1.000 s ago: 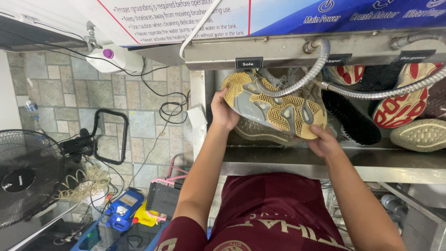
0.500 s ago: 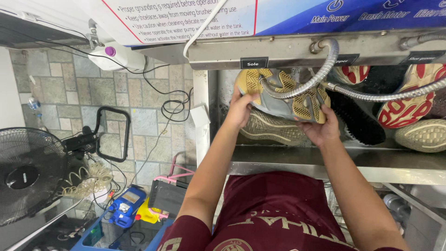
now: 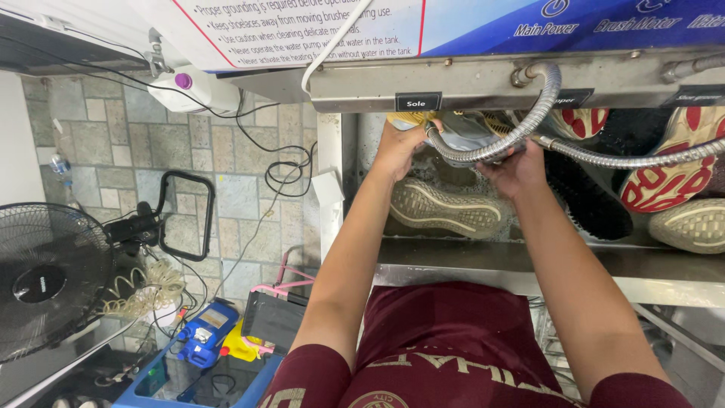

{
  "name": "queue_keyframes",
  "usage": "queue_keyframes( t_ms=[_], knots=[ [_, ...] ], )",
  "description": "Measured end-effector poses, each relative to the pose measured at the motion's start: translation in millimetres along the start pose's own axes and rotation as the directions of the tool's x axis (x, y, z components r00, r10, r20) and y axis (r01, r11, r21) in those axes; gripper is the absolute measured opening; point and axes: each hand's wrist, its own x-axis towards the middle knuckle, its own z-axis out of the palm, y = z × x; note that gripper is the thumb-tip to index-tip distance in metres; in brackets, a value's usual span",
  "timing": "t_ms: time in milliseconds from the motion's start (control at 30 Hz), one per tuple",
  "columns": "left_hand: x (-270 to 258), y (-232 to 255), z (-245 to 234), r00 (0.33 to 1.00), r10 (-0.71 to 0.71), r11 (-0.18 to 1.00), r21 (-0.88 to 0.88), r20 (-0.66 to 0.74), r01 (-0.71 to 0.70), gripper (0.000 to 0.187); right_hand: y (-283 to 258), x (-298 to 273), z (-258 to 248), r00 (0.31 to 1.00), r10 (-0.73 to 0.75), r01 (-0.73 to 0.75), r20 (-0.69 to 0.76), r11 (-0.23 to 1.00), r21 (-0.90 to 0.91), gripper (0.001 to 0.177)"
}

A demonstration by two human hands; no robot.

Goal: The person uses a shoe cleaning machine to clean a grey and orange sneaker. They hold the shoe against rotating brushes and water jets, focusing on the sole and upper parts. The person rotates the shoe to ensure all areas are cleaned and rinsed.

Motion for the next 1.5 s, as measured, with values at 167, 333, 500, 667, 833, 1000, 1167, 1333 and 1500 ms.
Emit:
queue_keyframes(
  t_ms=[167, 333, 500, 667, 833, 1000, 1167, 1333, 1500],
  knots=[
    [5, 8, 7, 0.999, 0.008, 1.000, -0.016, -0.038, -0.008, 0.027, -23, -18, 44, 0.999, -0.047, 0.046, 0.005, 0.998, 0.041, 0.078],
    [6, -2, 5, 1.000, -0.024, 0.994, -0.106, -0.013, 0.022, 0.041, -37, -23, 42, 0.989, -0.142, 0.142, -0.030, 0.990, -0.015, 0.079],
    [-6, -4, -3, 1.000, -0.031, 0.995, -0.096, -0.003, 0.031, 0.058, -36, -25, 36, 0.982, -0.184, 0.184, 0.034, 0.983, -0.015, 0.073],
    [-12, 1, -1, 1.000, -0.024, 0.999, -0.032, 0.011, 0.025, 0.057, -30, -38, 44, 0.984, -0.165, 0.167, -0.059, 0.985, 0.030, 0.052],
    [16, -7, -4, 0.999, -0.022, 1.000, -0.001, 0.027, 0.022, 0.044, -28, -23, 33, 0.992, -0.107, 0.111, -0.066, 0.991, 0.069, 0.038],
    [22, -9, -7, 0.998, -0.048, 0.999, 0.014, 0.050, 0.047, 0.048, -32, -14, 16, 0.992, -0.127, 0.128, -0.013, 0.980, 0.154, 0.029],
    [9, -4, -6, 0.993, -0.020, 1.000, 0.007, 0.120, 0.019, 0.052, -34, -31, 22, 0.974, -0.219, 0.213, 0.062, 0.973, 0.094, 0.030],
    [1, 12, -9, 0.986, 0.047, 0.995, 0.077, 0.161, -0.060, 0.060, -33, -39, 48, 0.981, -0.193, 0.194, -0.024, 0.980, 0.050, 0.058],
    [23, 9, -27, 0.982, -0.090, 0.993, 0.084, 0.164, 0.077, 0.031, -27, -20, 45, 0.999, -0.047, 0.048, -0.019, 0.996, 0.075, 0.066]
  ],
)
